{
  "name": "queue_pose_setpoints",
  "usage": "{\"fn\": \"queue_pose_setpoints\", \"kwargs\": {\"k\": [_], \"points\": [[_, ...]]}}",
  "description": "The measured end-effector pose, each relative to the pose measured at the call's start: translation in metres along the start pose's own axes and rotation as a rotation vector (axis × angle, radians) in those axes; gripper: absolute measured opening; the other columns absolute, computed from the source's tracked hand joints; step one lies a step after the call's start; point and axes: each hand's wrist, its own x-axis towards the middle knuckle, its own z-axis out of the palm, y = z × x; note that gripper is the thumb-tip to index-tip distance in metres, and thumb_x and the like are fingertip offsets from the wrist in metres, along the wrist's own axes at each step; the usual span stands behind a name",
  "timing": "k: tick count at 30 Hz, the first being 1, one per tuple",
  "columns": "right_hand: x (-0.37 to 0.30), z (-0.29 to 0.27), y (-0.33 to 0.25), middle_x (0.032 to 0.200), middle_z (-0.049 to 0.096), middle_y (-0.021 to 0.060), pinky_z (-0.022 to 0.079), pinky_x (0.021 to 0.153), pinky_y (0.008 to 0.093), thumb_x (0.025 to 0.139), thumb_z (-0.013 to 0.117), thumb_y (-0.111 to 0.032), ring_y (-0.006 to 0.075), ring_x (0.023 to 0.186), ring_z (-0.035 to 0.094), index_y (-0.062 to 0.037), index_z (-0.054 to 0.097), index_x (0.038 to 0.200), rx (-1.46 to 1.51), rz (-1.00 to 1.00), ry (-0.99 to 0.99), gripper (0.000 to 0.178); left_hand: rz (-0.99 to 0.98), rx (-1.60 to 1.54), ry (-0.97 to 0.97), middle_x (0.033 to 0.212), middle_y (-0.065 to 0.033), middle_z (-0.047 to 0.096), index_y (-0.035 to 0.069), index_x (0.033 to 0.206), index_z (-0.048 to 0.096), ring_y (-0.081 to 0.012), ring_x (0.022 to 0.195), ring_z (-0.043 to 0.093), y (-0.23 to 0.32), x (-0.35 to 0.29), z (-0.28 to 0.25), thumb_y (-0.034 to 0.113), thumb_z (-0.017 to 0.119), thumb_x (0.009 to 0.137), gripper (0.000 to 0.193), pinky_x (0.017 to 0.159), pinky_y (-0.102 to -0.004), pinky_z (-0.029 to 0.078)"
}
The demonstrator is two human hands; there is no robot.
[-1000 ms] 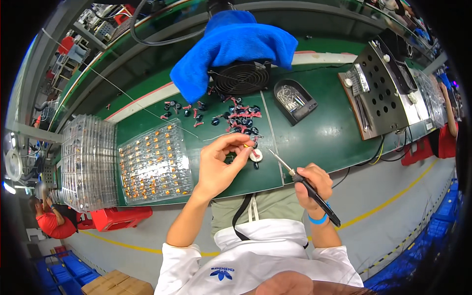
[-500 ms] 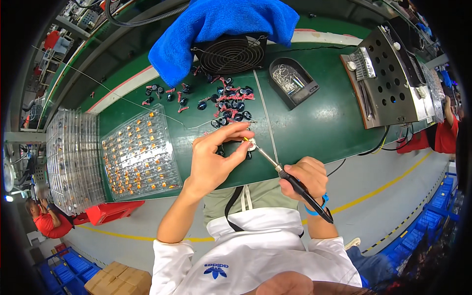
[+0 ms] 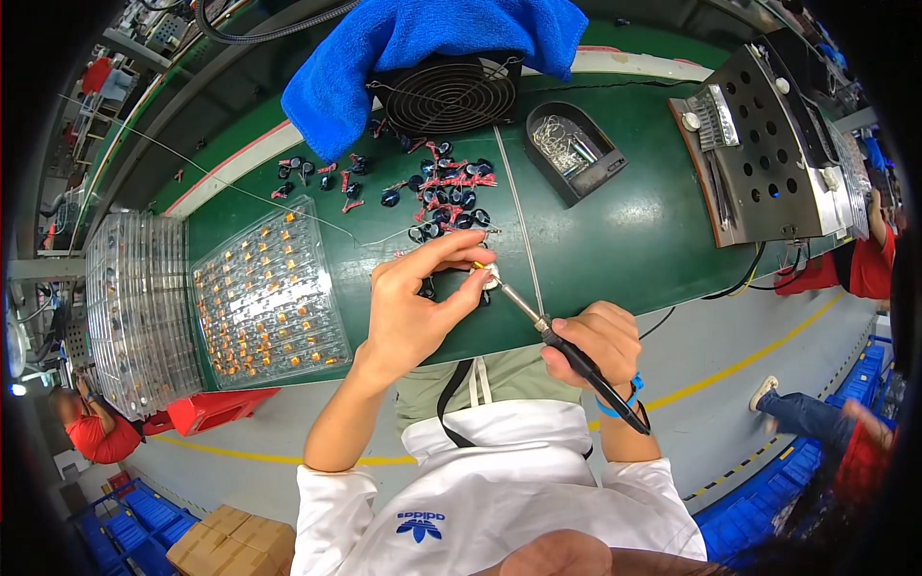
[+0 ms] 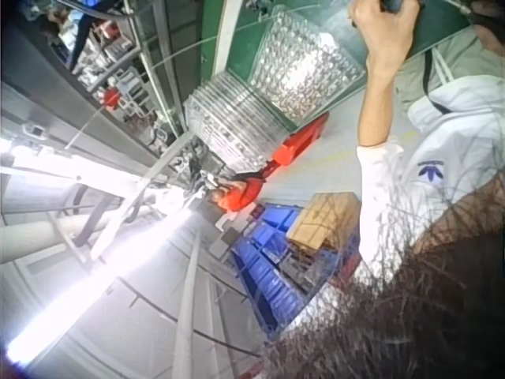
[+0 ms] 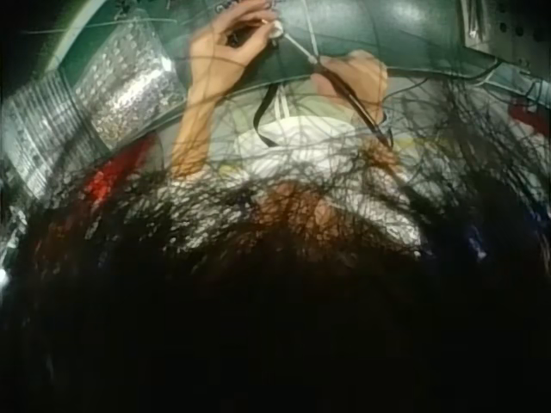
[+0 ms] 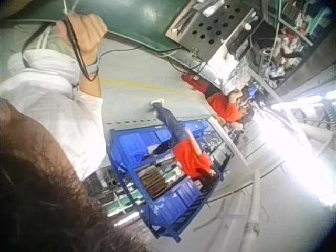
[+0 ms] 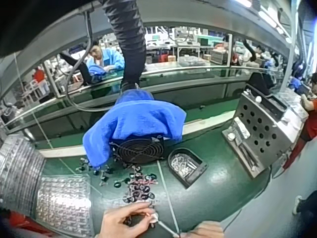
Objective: The recorder is soldering small electronic components onto a part at an electronics assembly line.
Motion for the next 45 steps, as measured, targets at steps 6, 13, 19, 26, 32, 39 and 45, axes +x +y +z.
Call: {"fn": "queue_pose_setpoints", "kwargs": {"k": [6,13,19,26,32,39,45], "points": [[-0.0008,0.0008,0.0009,0.063,0.063,0.0068,0.044,0.047,0.0301,0.086,0.081,-0.023,0.0216,0.050,0.058,0.0008,0.068,0.092,0.009,-0.014,0.004,0.028,-0.001,0.003,0.005,0.105,-0.0159,0.075,-0.008,0.124,0.063,-0.0201,0.099,0.073,-0.0001,-0.0004,0.0007,-0.011,0.072,0.084,0.041,0.091,-0.0310,0.058],[-0.0067,-0.0006,0.0012,0.070,0.067,0.0073,0.043,0.049,0.0304,0.072,0.087,-0.011,0.0216,0.054,0.058,-0.0009,0.068,0.093,0.085,0.051,0.073,0.030,0.011,0.004,0.001,0.105,-0.0161,0.075,-0.008,0.125,0.062,-0.0202,0.099,0.073,-0.0005,-0.0011,0.0009,-0.011,0.072,0.084,0.042,0.092,-0.0312,0.058],[-0.0067,-0.0013,0.0013,0.068,0.065,0.0078,0.043,0.048,0.0306,0.070,0.085,-0.009,0.0226,0.052,0.058,-0.0004,0.068,0.089,0.111,0.062,0.102,0.027,0.096,0.087,-0.014,0.107,-0.0164,0.076,-0.008,0.126,0.061,-0.0184,0.097,0.073,-0.0004,-0.0005,-0.0008,-0.011,0.072,0.083,0.044,0.089,-0.0296,0.057],[-0.0021,0.0005,0.0014,0.061,0.061,0.0062,0.044,0.047,0.0292,0.085,0.080,-0.023,0.0211,0.048,0.058,-0.0005,0.065,0.087,0.057,0.022,0.060,0.027,0.142,0.152,-0.015,0.106,-0.0131,0.078,-0.006,0.124,0.064,-0.0167,0.096,0.074,0.0017,-0.0010,-0.0019,-0.009,0.072,0.082,0.043,0.088,-0.0288,0.057],[-0.0016,0.0001,0.0013,0.063,0.063,0.0065,0.044,0.047,0.0294,0.084,0.081,-0.021,0.0212,0.049,0.059,-0.0008,0.065,0.090,0.048,0.003,0.039,0.027,0.189,0.207,-0.005,0.106,-0.0129,0.078,-0.005,0.124,0.064,-0.0179,0.096,0.075,0.0011,-0.0007,-0.0020,-0.008,0.072,0.081,0.043,0.089,-0.0299,0.057],[-0.0019,0.0005,0.0024,0.064,0.064,0.0067,0.044,0.047,0.0290,0.084,0.082,-0.020,0.0209,0.049,0.059,-0.0014,0.065,0.091,0.057,-0.001,0.030,0.026,0.208,0.212,0.009,0.105,-0.0139,0.078,-0.005,0.124,0.065,-0.0188,0.096,0.075,0.0008,-0.0001,-0.0012,-0.009,0.071,0.081,0.044,0.089,-0.0300,0.058],[-0.0019,0.0013,0.0029,0.064,0.065,0.0072,0.044,0.046,0.0286,0.082,0.083,-0.019,0.0206,0.050,0.060,-0.0017,0.066,0.092,0.055,-0.010,0.034,0.026,0.176,0.168,0.002,0.105,-0.0143,0.078,-0.005,0.124,0.065,-0.0193,0.096,0.075,0.0010,-0.0015,-0.0016,-0.009,0.071,0.081,0.044,0.090,-0.0308,0.058]]}}
